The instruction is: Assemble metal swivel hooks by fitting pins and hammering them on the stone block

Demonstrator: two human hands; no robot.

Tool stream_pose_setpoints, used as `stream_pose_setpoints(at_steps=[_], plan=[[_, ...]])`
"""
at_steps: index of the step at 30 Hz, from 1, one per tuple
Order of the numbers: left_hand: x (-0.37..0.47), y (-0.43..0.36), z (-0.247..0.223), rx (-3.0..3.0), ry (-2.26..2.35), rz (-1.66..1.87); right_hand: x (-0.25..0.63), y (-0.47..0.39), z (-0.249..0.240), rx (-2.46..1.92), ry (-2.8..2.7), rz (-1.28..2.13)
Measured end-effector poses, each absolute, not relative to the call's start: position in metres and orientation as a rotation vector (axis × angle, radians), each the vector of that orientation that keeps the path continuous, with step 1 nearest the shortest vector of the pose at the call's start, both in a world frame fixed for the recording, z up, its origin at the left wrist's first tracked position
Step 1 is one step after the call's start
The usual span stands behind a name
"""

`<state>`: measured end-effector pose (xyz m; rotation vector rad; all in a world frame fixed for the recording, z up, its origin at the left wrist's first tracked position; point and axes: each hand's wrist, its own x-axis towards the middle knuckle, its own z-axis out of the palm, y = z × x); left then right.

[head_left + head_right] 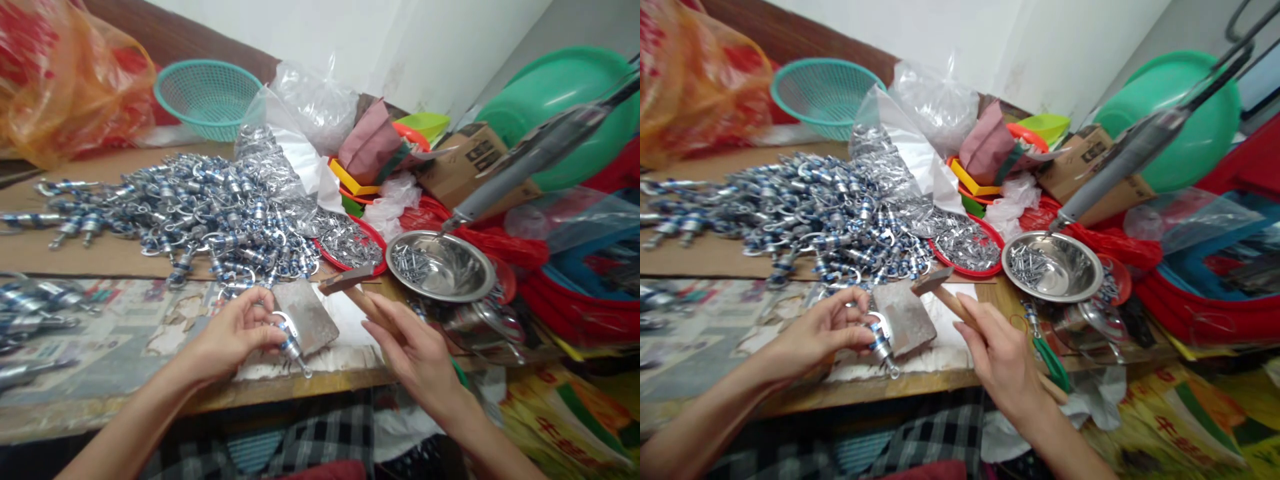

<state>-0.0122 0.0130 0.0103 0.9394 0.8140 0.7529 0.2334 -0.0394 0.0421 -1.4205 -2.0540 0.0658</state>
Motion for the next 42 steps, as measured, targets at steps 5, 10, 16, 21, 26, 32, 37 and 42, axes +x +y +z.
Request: stream_pose_setpoints(at_steps=[5, 10, 16, 21, 26, 32, 37, 42], plan=[[-0.012, 0.014, 0.010, 0.957, 0.822, 0.780, 0.216, -0.053, 0.052, -1.229, -2.295, 0.083], [-0.011, 0.015, 0.010, 0.949, 0.825, 0.779, 0.210, -0.054, 0.049, -1.284, -2.387, 0.005], [-0.013, 0.014, 0.014, 0.960, 0.866, 0.748, 0.214, -0.031, 0.041, -1.432, -2.308, 0.243], [-0.016, 0.009, 0.011, 1.218, 1.047, 0.756, 0.243, 0.006, 0.007, -1.642, -2.106, 0.355], [-0.012, 0.005, 0.008, 1.510, 1.146, 0.935, 0.259, 0.045, 0.004, -1.856, -2.193, 0.124], [-0.003, 0.000, 0.012, 1.726, 1.239, 1.016, 0.266, 0.114, 0.015, -2.132, -2.180, 0.010], [-0.002, -0.002, 0.015, 1.740, 1.237, 1.057, 0.267, 0.134, 0.014, -2.150, -2.210, 0.107], [-0.002, -0.004, 0.015, 1.612, 1.292, 1.050, 0.273, 0.123, 0.022, -1.994, -2.037, 0.155]])
